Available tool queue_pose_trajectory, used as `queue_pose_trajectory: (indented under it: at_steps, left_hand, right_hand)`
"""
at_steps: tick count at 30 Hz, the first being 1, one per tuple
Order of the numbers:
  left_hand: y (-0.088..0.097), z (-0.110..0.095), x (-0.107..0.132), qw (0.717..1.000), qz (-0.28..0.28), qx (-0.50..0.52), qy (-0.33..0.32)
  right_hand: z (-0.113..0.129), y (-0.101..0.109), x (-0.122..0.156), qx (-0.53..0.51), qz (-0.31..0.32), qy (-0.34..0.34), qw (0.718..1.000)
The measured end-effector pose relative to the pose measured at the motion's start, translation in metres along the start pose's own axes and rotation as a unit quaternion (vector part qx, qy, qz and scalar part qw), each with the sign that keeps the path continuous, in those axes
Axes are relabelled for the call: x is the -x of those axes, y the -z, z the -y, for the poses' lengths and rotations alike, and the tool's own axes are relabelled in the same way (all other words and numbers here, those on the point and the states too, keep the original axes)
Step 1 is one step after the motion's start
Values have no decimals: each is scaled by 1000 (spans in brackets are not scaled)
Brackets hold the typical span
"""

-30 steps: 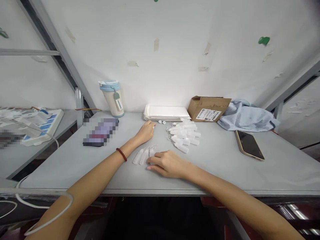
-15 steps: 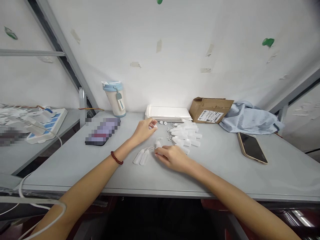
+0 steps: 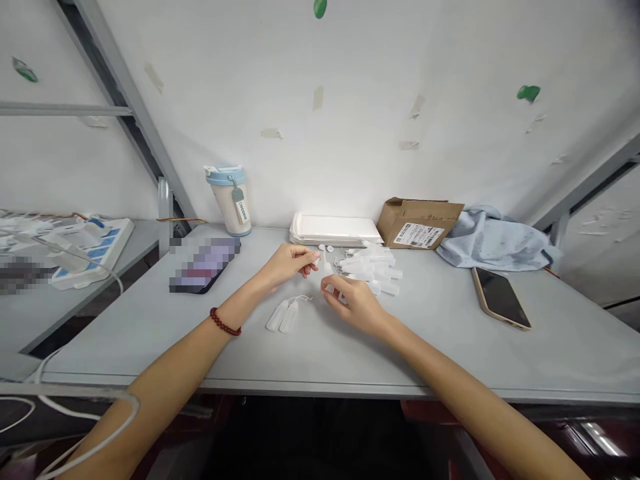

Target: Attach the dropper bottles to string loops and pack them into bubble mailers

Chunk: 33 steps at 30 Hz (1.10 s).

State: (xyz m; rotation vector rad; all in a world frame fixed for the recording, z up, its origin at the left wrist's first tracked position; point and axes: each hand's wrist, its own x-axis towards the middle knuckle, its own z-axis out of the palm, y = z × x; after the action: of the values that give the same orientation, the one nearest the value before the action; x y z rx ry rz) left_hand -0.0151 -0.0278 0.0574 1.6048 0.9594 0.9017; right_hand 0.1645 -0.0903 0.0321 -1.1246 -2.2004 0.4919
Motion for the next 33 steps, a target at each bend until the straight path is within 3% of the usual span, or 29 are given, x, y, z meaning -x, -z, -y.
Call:
queue_pose_trajectory:
  at_steps: [7,17,24,29,33]
  left_hand:
    - [-4,3,2,999,32,-1,-14]
    - [-5,4,2,997,70,45,-2]
    - [-9,1,5,998,42,53,-4]
    - [-12,-1,6,999,4,1,-53]
    - [-11,1,4,997,7,3,-82]
  right_hand:
    - [8,6,0,-184,30,-45,981]
    - [6,14,-4,-418,34,-115,901]
    - [1,14,-8,-504,17,-164,848]
    - [1,15,-9,-537,7,-189,822]
    - [0,16,-9,-558,-2,-203,804]
